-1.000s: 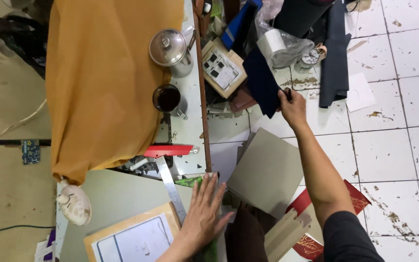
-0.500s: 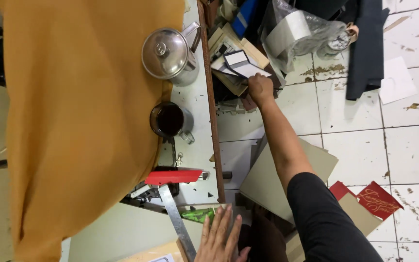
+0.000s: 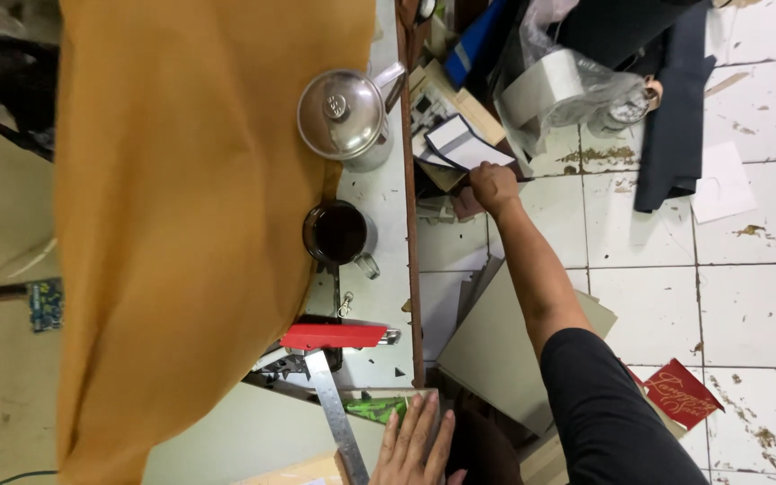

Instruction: Measuring and marking leather or cardboard pieces using a ruler and pen on a workbench

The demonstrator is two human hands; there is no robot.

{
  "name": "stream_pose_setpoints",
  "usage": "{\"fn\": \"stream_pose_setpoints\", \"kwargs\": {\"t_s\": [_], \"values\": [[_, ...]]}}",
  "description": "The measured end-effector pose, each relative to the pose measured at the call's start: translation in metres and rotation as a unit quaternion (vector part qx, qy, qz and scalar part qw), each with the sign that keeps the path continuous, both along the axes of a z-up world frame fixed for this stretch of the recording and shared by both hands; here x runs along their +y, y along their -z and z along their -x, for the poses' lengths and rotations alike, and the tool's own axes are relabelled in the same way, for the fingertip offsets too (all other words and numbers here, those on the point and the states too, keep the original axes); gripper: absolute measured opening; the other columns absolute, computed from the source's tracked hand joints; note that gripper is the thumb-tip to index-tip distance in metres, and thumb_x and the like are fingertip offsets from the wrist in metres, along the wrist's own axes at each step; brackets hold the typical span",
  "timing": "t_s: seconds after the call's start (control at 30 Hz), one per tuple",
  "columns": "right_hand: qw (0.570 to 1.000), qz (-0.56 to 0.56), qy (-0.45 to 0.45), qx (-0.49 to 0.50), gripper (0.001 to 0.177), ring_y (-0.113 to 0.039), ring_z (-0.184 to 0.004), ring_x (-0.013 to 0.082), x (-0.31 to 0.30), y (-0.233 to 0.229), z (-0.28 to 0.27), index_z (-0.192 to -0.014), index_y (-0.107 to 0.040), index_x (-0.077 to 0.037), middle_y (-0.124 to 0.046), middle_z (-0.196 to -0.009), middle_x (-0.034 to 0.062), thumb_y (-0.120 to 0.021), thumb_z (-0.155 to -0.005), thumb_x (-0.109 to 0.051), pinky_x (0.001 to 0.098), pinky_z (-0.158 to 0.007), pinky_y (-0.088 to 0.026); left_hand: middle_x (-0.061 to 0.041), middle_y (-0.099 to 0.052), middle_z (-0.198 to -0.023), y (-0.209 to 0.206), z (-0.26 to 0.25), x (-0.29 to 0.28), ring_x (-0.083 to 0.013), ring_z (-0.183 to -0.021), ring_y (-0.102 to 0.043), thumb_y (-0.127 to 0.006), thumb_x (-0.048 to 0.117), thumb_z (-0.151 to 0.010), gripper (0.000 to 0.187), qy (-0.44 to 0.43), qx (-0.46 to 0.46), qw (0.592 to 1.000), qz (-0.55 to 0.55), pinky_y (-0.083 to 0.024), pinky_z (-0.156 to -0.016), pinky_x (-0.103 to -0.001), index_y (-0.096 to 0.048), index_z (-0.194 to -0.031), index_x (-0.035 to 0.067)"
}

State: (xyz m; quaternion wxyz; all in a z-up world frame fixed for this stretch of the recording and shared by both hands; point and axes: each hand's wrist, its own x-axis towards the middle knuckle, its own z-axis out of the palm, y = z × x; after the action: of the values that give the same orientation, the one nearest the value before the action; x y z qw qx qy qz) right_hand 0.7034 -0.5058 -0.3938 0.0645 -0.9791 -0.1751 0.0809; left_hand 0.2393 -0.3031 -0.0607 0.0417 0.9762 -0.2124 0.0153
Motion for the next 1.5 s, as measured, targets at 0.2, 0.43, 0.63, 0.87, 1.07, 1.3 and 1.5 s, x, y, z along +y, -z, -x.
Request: {"fn": "stream_pose_setpoints", "kwargs": {"t_s": [0.2,0.43,0.63,0.87,1.07,1.3,1.5], "values": [[0.984,0.089,-0.041,0.146,0.027,-0.073,-0.098,0.0341,0.004,-0.001,0.013,-0.111,-0.072,-0.011,-0.073,-0.111,0.0107,-0.053,-0.092,-0.009,0.0445,-0.07,-0.059,-0.007,-0.055,-0.153,-0.01,-0.006,-0.012,-0.0261,-0.146,-0.046,-0.032,0.052,-0.111,0.054,-0.053,-0.04,0.997,0.028,-0.035,-0.118,-0.044,-0.054,-0.148,0.02],[0.976,0.157,-0.127,0.081,0.065,-0.072,-0.085,0.0306,0.0,0.022,0.013,-0.164,-0.028,-0.018,-0.069,-0.111,0.0117,-0.04,-0.101,-0.011,0.0425,-0.053,-0.052,0.001,-0.066,-0.14,0.032,0.003,-0.024,-0.0202,-0.135,-0.058,-0.05,0.031,-0.108,0.026,-0.116,-0.14,0.981,0.065,-0.042,-0.112,-0.041,-0.063,-0.131,0.03],[0.961,0.212,-0.125,0.123,0.068,-0.065,-0.087,0.0277,0.036,-0.001,0.016,-0.166,-0.016,-0.029,-0.057,-0.116,0.0163,-0.041,-0.105,-0.014,0.0389,-0.063,-0.055,0.006,-0.07,-0.132,0.07,0.008,-0.027,-0.0165,-0.131,-0.06,-0.053,0.035,-0.107,0.021,-0.126,-0.217,0.967,0.046,-0.041,-0.11,-0.04,-0.06,-0.127,0.033],[0.98,0.158,-0.1,0.061,0.028,-0.066,-0.097,0.0313,0.033,0.011,0.016,-0.128,-0.06,-0.013,-0.058,-0.118,0.0154,-0.048,-0.103,-0.017,0.0422,-0.063,-0.058,0.006,-0.068,-0.137,0.078,0.019,-0.029,-0.0172,-0.133,-0.059,-0.055,0.037,-0.105,0.026,-0.143,-0.175,0.973,0.053,-0.04,-0.111,-0.043,-0.058,-0.131,0.033],[0.989,0.088,-0.091,-0.071,0.02,-0.068,-0.08,0.0343,0.034,0.045,0.005,-0.106,-0.068,-0.01,-0.068,-0.097,0.0127,-0.052,-0.095,-0.008,0.0449,-0.055,-0.053,0.003,-0.062,-0.145,0.097,0.029,-0.012,-0.0208,-0.141,-0.051,-0.048,0.046,-0.109,0.036,-0.071,-0.191,0.979,-0.015,-0.035,-0.116,-0.044,-0.051,-0.143,0.032],[0.983,0.142,-0.004,-0.121,0.015,-0.063,-0.075,0.0271,0.036,0.03,-0.014,-0.104,-0.066,-0.011,-0.067,-0.093,0.0096,-0.053,-0.1,-0.015,0.0398,-0.052,-0.049,0.006,-0.068,-0.135,0.091,0.027,-0.017,-0.0193,-0.133,-0.057,-0.052,0.042,-0.104,0.028,-0.111,-0.181,0.977,0.024,-0.037,-0.113,-0.044,-0.059,-0.131,0.036],[0.992,0.041,0.048,-0.106,0.082,-0.066,-0.079,0.0285,0.013,-0.034,-0.017,-0.155,-0.033,-0.012,-0.063,-0.107,0.0091,-0.067,-0.08,-0.004,0.0404,-0.044,-0.047,0.006,-0.07,-0.132,0.077,0.012,-0.021,-0.0176,-0.129,-0.061,-0.048,0.035,-0.107,0.024,-0.114,-0.235,0.965,0.032,-0.042,-0.109,-0.041,-0.061,-0.128,0.035]]}}
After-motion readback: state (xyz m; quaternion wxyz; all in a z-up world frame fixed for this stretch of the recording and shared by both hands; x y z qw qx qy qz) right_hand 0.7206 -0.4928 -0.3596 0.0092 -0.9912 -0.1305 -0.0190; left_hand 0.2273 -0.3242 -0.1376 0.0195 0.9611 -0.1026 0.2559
